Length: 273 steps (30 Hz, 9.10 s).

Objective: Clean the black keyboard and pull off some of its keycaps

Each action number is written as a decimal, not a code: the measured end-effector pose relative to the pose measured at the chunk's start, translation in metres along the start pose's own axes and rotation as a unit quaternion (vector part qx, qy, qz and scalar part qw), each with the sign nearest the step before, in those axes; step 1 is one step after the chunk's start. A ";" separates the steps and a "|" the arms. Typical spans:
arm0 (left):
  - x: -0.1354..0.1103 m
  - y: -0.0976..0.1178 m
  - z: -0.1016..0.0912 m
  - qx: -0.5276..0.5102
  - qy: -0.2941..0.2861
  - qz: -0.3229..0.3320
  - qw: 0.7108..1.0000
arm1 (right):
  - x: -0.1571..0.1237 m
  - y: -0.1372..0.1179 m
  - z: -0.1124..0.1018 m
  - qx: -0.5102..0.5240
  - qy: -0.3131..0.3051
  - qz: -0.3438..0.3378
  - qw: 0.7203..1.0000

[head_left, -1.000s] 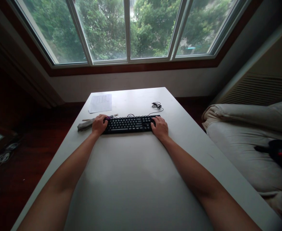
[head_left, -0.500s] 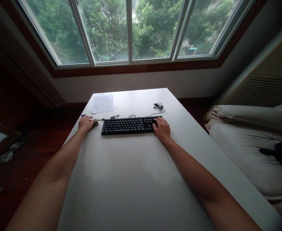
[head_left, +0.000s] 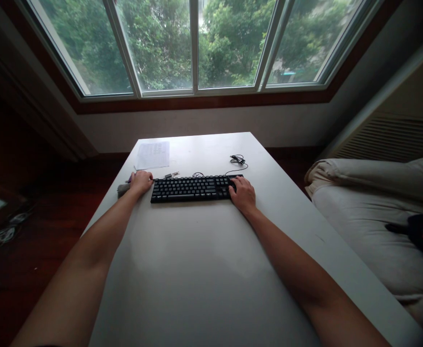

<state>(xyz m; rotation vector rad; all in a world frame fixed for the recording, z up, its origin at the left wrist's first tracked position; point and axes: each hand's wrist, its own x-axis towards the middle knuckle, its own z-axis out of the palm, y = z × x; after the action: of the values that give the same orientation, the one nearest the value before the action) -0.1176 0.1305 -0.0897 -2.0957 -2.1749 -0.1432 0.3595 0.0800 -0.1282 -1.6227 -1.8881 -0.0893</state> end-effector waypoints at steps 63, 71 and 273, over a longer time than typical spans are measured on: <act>0.015 0.003 0.006 -0.096 -0.016 0.009 0.995 | 0.001 -0.002 0.001 -0.004 0.001 0.007 1.000; 0.028 0.014 -0.003 -0.179 0.019 -0.066 0.981 | 0.001 -0.002 0.000 -0.001 0.000 0.009 1.000; -0.145 0.128 -0.012 -0.175 0.085 0.188 0.963 | 0.078 -0.044 0.010 0.021 -0.144 -0.235 0.961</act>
<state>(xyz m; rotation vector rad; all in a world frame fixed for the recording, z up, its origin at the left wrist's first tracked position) 0.0161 -0.0096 -0.1016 -2.5272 -1.7157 -0.6865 0.3131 0.1416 -0.0818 -1.1750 -2.4543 -0.0108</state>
